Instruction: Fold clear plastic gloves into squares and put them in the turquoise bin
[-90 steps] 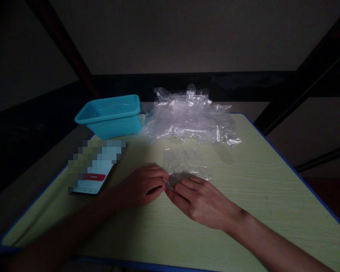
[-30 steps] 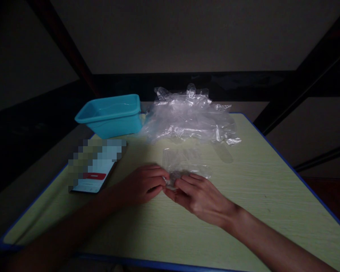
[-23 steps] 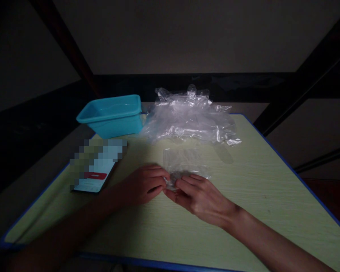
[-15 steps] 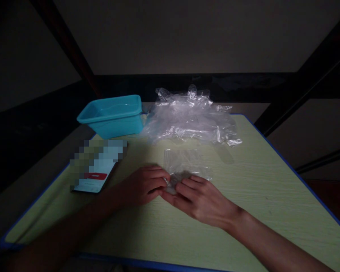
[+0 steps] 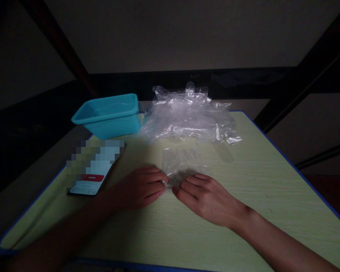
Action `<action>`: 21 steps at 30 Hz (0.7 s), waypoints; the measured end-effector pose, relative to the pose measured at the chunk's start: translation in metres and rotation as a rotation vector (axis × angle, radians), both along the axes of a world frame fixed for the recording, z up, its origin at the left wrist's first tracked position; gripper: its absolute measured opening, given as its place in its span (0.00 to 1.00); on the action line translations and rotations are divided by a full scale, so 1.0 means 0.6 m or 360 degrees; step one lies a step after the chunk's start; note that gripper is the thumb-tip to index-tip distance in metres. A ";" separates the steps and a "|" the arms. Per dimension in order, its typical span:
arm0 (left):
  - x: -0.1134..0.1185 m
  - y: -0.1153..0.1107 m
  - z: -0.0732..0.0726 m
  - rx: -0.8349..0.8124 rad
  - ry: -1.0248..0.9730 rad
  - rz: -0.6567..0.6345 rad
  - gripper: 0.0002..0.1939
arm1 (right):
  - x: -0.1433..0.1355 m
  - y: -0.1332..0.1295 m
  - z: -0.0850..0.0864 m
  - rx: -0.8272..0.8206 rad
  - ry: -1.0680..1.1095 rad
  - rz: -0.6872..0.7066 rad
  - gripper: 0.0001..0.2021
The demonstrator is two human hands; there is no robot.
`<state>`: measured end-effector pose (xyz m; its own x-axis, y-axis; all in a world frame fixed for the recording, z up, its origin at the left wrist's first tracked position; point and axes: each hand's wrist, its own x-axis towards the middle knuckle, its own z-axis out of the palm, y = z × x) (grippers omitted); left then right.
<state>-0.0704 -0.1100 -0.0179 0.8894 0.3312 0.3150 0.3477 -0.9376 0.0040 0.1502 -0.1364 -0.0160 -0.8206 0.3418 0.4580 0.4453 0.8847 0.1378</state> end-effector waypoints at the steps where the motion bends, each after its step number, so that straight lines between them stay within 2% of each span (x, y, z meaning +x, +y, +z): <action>1: 0.000 0.000 0.001 -0.0006 0.0004 -0.0004 0.12 | 0.000 0.000 0.000 -0.0016 0.0005 -0.0005 0.10; 13: -0.005 0.003 0.005 -0.0143 -0.0010 -0.0070 0.09 | 0.001 0.000 0.011 -0.0103 -0.0036 -0.0014 0.19; 21: -0.005 0.001 0.004 -0.0134 -0.0071 -0.0086 0.10 | 0.012 0.001 0.013 -0.0122 -0.0027 0.0072 0.16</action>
